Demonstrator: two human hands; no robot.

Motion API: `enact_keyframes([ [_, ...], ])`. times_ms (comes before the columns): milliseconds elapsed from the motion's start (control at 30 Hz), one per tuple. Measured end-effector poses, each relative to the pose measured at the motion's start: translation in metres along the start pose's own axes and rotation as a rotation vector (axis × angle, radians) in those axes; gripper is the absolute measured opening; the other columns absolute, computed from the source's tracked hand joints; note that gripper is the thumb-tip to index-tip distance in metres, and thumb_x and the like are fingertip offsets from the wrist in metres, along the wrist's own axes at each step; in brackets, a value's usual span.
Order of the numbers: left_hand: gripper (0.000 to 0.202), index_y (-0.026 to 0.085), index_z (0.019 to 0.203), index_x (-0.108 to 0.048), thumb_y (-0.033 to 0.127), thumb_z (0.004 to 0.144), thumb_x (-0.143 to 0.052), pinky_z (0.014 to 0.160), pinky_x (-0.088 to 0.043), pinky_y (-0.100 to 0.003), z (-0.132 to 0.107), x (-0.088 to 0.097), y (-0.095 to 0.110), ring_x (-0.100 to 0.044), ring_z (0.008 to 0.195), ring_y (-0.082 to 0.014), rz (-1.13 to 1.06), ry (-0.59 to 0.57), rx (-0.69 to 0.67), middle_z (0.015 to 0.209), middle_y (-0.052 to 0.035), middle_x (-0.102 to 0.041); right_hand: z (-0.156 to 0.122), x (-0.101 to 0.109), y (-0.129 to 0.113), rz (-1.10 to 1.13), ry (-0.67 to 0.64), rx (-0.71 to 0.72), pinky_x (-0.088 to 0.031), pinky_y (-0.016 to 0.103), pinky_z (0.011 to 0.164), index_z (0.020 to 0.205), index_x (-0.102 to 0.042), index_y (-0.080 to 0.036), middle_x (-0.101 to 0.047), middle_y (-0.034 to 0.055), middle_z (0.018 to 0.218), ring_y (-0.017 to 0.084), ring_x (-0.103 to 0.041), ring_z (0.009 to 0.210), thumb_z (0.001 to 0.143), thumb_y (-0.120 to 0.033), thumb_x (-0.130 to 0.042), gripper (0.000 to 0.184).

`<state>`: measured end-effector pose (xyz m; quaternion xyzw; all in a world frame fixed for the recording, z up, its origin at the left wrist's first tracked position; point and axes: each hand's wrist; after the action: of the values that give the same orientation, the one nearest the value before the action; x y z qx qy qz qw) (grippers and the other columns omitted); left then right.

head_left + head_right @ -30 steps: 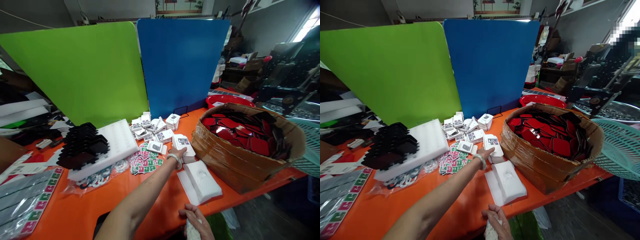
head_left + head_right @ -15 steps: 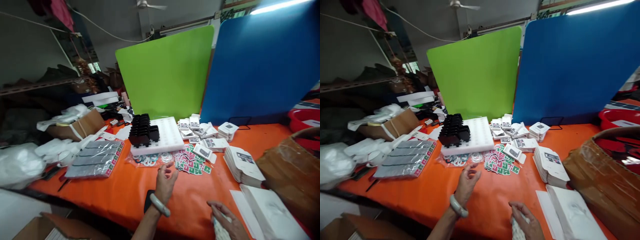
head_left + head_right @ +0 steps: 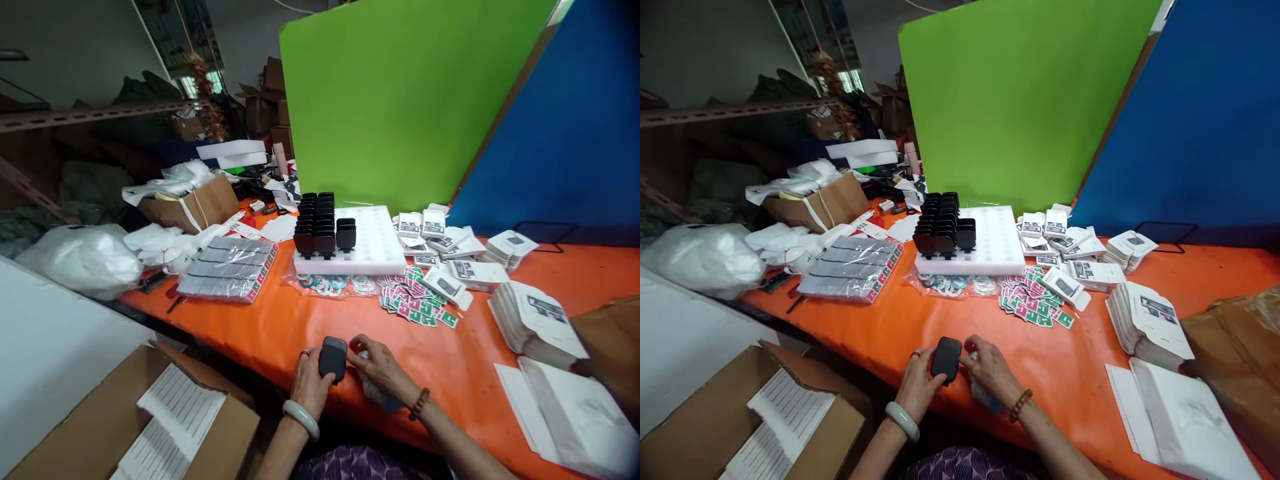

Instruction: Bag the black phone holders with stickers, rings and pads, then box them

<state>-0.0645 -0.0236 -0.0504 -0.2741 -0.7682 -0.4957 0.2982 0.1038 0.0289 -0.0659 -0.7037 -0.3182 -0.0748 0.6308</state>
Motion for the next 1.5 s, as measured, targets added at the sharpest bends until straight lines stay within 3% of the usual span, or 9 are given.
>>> enact_keyframes([
  [200,0.043,0.010,0.106,-0.060,0.015,0.064,-0.069,0.086,-0.044,-0.029,0.012,0.002,0.002,-0.056,0.101,-0.0231,0.029,-0.016,0.050,0.109,-0.0126,-0.057,0.000,-0.024,-0.010,-0.065,0.011,-0.075,-0.040,0.028,0.069,0.095,-0.056,-0.016,-0.063,0.0065,0.091,0.020,-0.057,0.082,0.069,-0.021,-0.064,0.027],
  [333,0.017,0.015,0.086,-0.059,0.018,0.070,-0.064,0.082,-0.044,-0.029,0.013,-0.008,0.000,-0.059,0.093,-0.0218,0.064,0.014,-0.054,0.095,-0.0089,-0.060,-0.008,-0.029,-0.010,-0.022,0.074,-0.058,-0.040,0.026,0.069,0.086,-0.055,-0.019,-0.058,0.0029,0.091,0.018,-0.055,0.081,0.068,-0.017,-0.065,0.020],
  [433,0.005,0.018,0.078,-0.055,0.020,0.074,-0.058,0.076,-0.045,-0.029,0.011,-0.018,0.004,-0.060,0.085,-0.0208,0.120,-0.017,-0.099,0.087,-0.0061,-0.060,-0.015,-0.025,-0.003,-0.005,0.115,0.006,-0.042,0.028,0.073,0.099,-0.054,-0.021,-0.056,0.0037,0.100,0.018,-0.056,0.086,0.069,-0.015,-0.063,0.031],
  [533,0.026,0.016,0.095,-0.055,0.016,0.071,-0.061,0.077,-0.045,-0.029,0.012,-0.022,0.016,-0.061,0.088,-0.0211,0.136,-0.052,-0.083,0.094,-0.0082,-0.061,-0.020,-0.013,0.005,0.001,0.085,0.020,-0.044,0.030,0.080,0.111,-0.052,-0.020,-0.054,0.0067,0.111,0.020,-0.057,0.096,0.068,-0.013,-0.062,0.045],
  [633,0.052,0.010,0.116,-0.050,0.013,0.066,-0.066,0.085,-0.043,-0.029,0.012,-0.022,0.032,-0.059,0.098,-0.0227,0.151,-0.098,-0.063,0.104,-0.0124,-0.060,-0.025,-0.001,0.012,-0.042,0.046,0.018,-0.044,0.032,0.083,0.107,-0.056,-0.018,-0.055,0.0078,0.107,0.022,-0.057,0.097,0.069,-0.012,-0.061,0.039],
  [733,0.050,0.010,0.114,-0.055,0.014,0.066,-0.067,0.085,-0.042,-0.030,0.012,-0.027,0.048,-0.058,0.098,-0.0242,0.186,-0.181,-0.082,0.102,-0.0127,-0.061,-0.035,0.012,0.018,-0.043,0.090,0.011,-0.045,0.032,0.086,0.109,-0.057,-0.018,-0.056,0.0083,0.107,0.022,-0.057,0.098,0.070,-0.010,-0.058,0.040],
  [1167,0.045,0.015,0.112,-0.058,0.020,0.070,-0.070,0.092,-0.041,-0.030,0.004,-0.117,0.138,-0.055,0.108,-0.0257,0.160,-0.393,-0.375,0.115,-0.0137,-0.057,-0.142,0.107,0.113,0.103,0.696,-0.269,-0.045,0.039,0.087,0.101,-0.064,-0.020,-0.066,0.0069,0.096,0.025,-0.060,0.092,0.066,-0.037,-0.064,0.039],
  [1333,0.045,0.015,0.113,-0.058,0.021,0.070,-0.070,0.094,-0.040,-0.033,0.000,-0.135,0.152,-0.054,0.109,-0.0270,0.133,-0.463,-0.420,0.114,-0.0139,-0.057,-0.164,0.124,0.112,0.070,0.724,-0.384,-0.046,0.037,0.081,0.102,-0.065,-0.016,-0.066,0.0069,0.088,0.024,-0.061,0.081,0.067,-0.047,-0.061,0.047],
  [1500,0.046,0.014,0.115,-0.059,0.020,0.070,-0.068,0.093,-0.041,-0.034,-0.002,-0.132,0.145,-0.054,0.108,-0.0275,0.080,-0.474,-0.414,0.115,-0.0150,-0.058,-0.146,0.132,0.092,0.101,0.702,-0.335,-0.046,0.033,0.073,0.096,-0.069,-0.019,-0.068,0.0051,0.082,0.022,-0.061,0.073,0.066,-0.048,-0.064,0.042],
])
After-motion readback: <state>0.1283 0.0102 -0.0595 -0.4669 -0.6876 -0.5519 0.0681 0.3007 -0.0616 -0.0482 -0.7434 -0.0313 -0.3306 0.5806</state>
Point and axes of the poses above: each hand's wrist, its own z-axis towards the middle knuckle, its own x-axis out of the back of the hand, y = z × x
